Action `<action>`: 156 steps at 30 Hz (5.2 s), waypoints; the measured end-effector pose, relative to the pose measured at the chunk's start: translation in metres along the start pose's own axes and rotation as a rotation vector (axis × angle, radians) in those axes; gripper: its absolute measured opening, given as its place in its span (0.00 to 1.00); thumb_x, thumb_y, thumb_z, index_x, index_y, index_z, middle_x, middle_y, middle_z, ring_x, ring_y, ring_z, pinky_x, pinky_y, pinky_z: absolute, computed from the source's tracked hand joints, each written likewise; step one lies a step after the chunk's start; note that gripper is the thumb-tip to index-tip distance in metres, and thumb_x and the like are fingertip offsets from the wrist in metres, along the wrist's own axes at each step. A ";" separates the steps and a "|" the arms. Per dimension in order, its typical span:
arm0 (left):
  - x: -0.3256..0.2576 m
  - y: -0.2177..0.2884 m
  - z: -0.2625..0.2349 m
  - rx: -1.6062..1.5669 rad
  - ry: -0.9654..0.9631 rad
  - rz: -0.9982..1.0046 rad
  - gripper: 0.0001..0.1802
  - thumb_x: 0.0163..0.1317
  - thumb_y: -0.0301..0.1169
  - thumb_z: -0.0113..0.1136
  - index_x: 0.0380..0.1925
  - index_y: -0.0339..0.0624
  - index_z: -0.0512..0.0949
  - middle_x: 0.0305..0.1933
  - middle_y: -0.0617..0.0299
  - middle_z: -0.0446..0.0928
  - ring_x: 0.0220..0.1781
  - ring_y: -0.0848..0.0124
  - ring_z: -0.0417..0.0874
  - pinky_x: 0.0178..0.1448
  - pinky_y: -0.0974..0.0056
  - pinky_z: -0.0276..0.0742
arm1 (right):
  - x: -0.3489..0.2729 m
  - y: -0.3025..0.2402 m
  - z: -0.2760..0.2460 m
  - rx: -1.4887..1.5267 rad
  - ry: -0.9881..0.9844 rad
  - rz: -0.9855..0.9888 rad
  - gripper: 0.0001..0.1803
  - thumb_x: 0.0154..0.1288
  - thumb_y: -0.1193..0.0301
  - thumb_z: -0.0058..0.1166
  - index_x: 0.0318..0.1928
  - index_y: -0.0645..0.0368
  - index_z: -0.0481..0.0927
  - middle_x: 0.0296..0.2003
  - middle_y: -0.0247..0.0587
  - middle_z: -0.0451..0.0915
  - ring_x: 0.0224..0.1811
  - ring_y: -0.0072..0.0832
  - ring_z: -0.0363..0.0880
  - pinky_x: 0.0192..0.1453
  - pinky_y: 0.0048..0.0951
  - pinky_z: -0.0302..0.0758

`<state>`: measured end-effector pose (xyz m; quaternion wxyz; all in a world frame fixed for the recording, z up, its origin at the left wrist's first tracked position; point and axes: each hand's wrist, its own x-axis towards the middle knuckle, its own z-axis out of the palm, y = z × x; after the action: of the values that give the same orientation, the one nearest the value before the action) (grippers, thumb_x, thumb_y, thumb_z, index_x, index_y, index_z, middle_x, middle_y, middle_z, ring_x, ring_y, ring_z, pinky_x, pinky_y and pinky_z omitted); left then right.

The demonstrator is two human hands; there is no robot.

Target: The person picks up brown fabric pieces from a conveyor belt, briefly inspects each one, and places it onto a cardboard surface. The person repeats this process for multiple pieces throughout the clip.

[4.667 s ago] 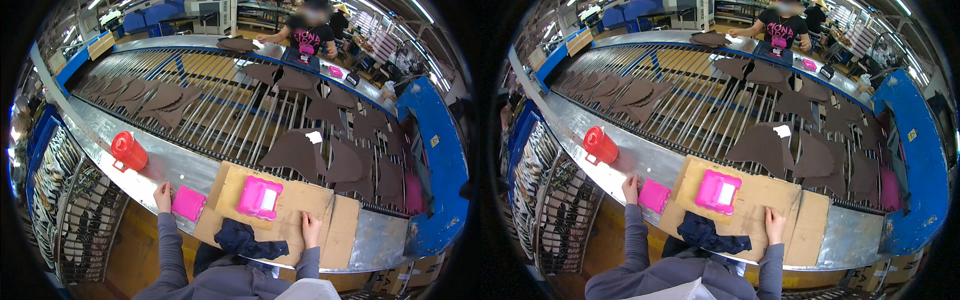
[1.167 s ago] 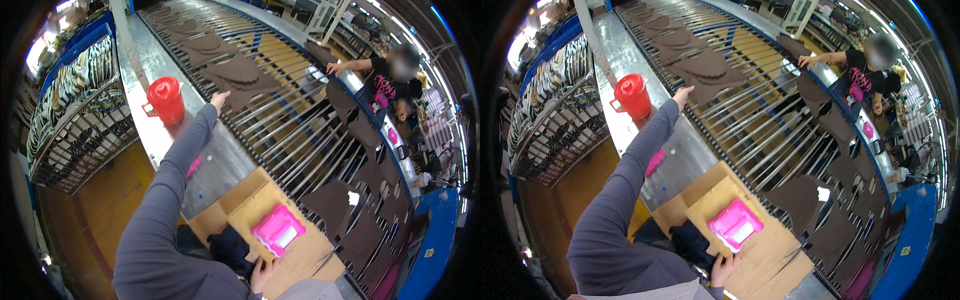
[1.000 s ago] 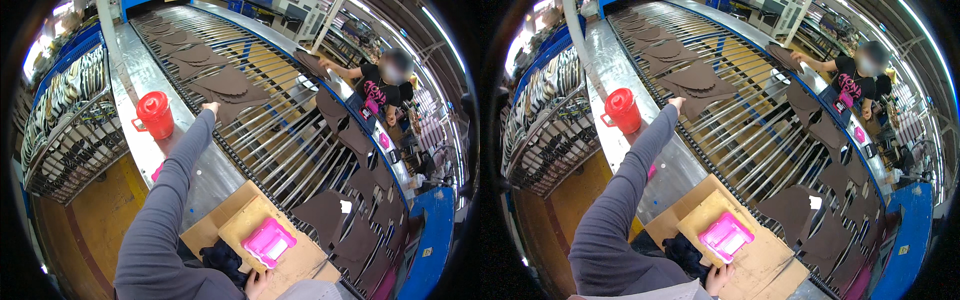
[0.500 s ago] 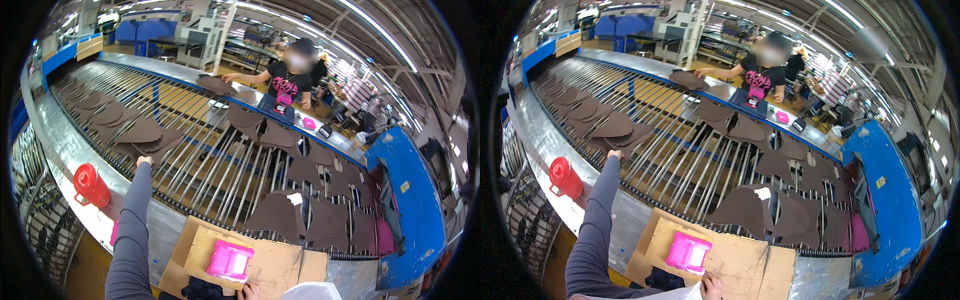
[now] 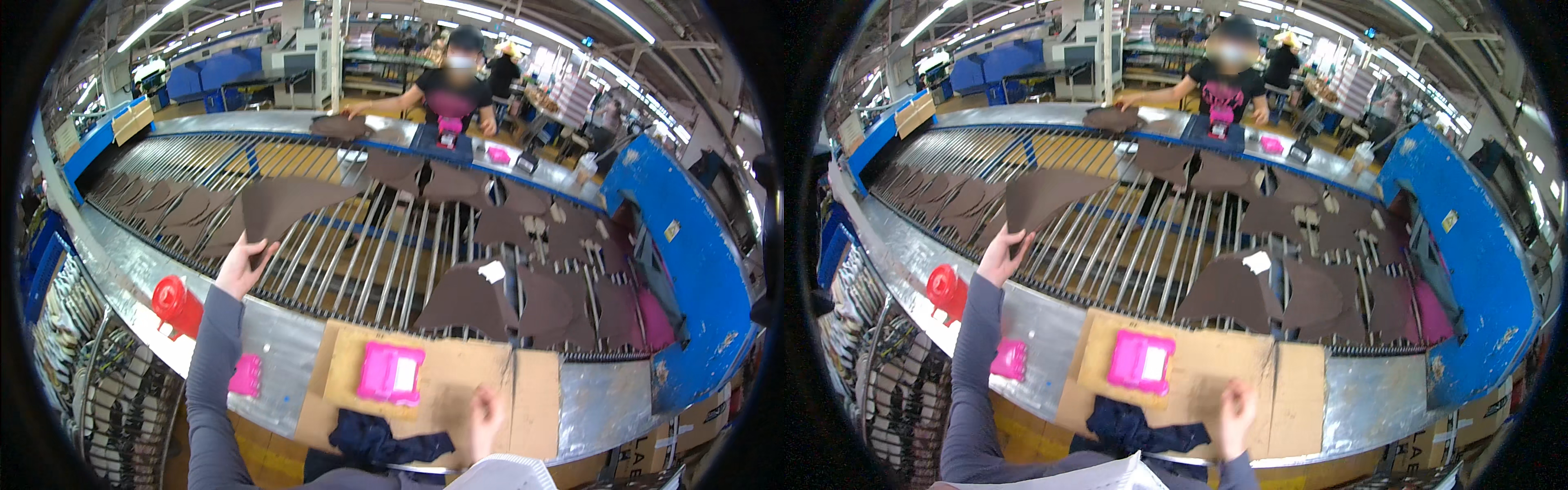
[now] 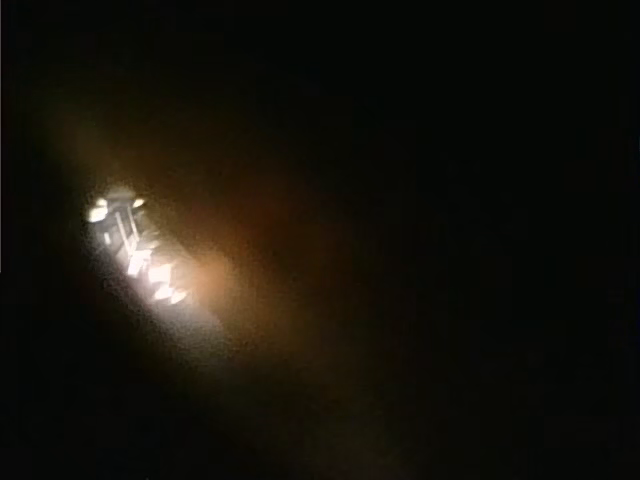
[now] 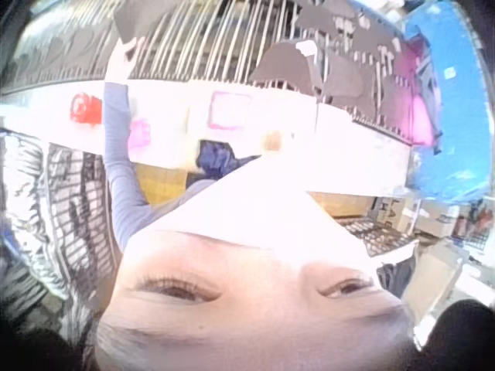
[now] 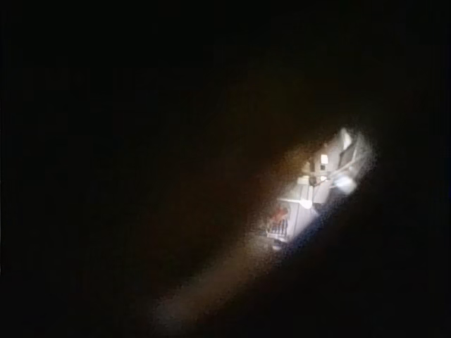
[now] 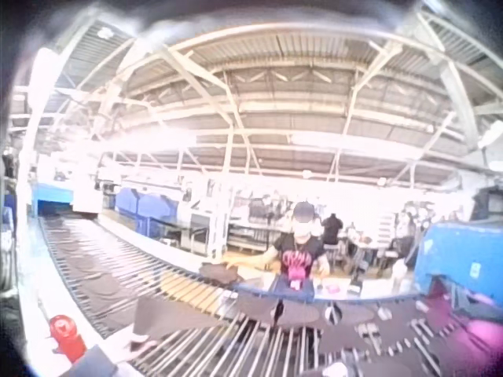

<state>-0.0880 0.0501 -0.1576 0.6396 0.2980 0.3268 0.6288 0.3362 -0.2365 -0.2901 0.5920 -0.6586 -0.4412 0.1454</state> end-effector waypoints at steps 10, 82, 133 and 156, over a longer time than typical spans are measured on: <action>-0.110 -0.025 0.123 0.379 -0.484 0.138 0.36 0.64 0.22 0.56 0.70 0.44 0.54 0.50 0.55 0.76 0.33 0.65 0.83 0.34 0.63 0.82 | 0.164 -0.171 0.013 0.210 -0.487 -0.533 0.21 0.61 0.78 0.56 0.56 0.60 0.77 0.62 0.45 0.68 0.60 0.31 0.71 0.62 0.31 0.68; -0.126 -0.145 0.174 1.290 -1.119 0.656 0.10 0.54 0.34 0.68 0.29 0.37 0.83 0.23 0.50 0.79 0.25 0.54 0.80 0.29 0.60 0.74 | 0.079 0.014 -0.108 -0.376 -0.049 -0.877 0.18 0.52 0.87 0.63 0.44 0.57 0.83 0.35 0.44 0.84 0.32 0.36 0.83 0.36 0.31 0.78; 0.129 -0.210 0.008 0.605 0.037 -0.322 0.35 0.63 0.35 0.62 0.68 0.44 0.60 0.63 0.57 0.69 0.59 0.66 0.74 0.62 0.57 0.70 | 0.067 0.011 -0.058 -0.453 -0.208 -0.103 0.15 0.63 0.83 0.50 0.50 0.63 0.80 0.62 0.48 0.70 0.57 0.39 0.75 0.59 0.35 0.71; 0.095 -0.053 -0.108 -0.372 0.256 -0.263 0.14 0.66 0.21 0.53 0.51 0.40 0.70 0.45 0.57 0.75 0.40 0.70 0.79 0.40 0.71 0.77 | 0.065 -0.023 -0.057 -0.344 -0.279 -0.184 0.12 0.61 0.84 0.53 0.45 0.64 0.82 0.61 0.50 0.71 0.55 0.38 0.75 0.51 0.30 0.75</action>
<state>-0.1414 0.1400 -0.2697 0.7130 0.0485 0.3197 0.6222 0.4045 -0.2264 -0.2326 0.4149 -0.6804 -0.5951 0.1033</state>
